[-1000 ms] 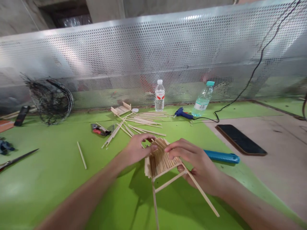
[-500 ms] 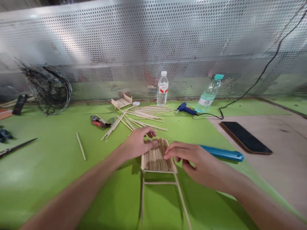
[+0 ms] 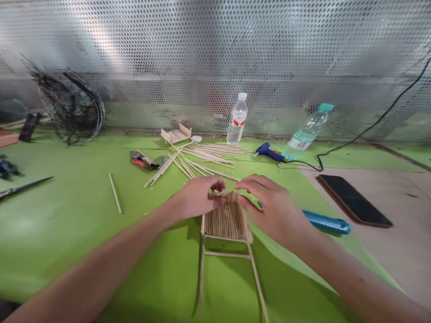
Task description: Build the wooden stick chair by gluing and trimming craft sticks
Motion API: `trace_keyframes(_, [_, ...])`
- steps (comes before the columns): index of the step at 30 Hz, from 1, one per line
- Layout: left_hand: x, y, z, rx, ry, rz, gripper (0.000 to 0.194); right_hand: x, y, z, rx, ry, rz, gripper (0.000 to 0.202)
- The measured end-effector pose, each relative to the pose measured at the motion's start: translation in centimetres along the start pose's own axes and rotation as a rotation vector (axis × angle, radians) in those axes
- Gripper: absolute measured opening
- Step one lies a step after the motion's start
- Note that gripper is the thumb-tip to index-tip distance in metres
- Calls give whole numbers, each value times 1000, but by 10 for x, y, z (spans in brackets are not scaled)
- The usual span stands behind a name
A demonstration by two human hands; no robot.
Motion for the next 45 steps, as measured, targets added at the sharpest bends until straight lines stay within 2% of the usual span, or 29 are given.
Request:
trace_keyframes(4, [1, -2, 4, -48, 31, 12, 19, -18, 8, -6, -16, 19, -39, 15])
trace_keyframes(8, [4, -8, 8, -87, 31, 42, 21, -18, 18, -6, -94, 42, 49, 13])
trace_keyframes(12, [7, -11, 9, -113, 4, 57, 17, -12, 24, -4, -116, -9, 116, 12])
trace_keyframes(22, [9, -11, 16, -195, 5, 103, 13, -10, 26, 1, -163, -35, 208, 18])
trace_keyframes(26, [9, -12, 18, -216, 0, 122, 14, -10, 26, 0, -173, -28, 201, 18])
trace_keyframes(31, [9, -16, 17, -141, 63, 143, 20, -11, 24, 0, -172, -26, 190, 17])
trace_keyframes(35, [8, -17, 14, -135, 91, 122, 23, -10, 23, 0, -175, -24, 187, 17])
trace_keyframes(41, [6, -13, 13, -152, 28, 14, 31, -9, 25, -1, -166, -20, 190, 16])
trace_keyframes(45, [5, -10, 12, -114, 15, -52, 26, -8, 25, -1, -146, -32, 186, 16])
Point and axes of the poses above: each hand's wrist, its own x-axis away from the middle knuckle, its own y-axis out of the palm, z = x × y, the point moved 4 cm from there along -x, towards the middle knuckle, and after that the axes turned 11 degrees about -y, right-handed, at the moved point
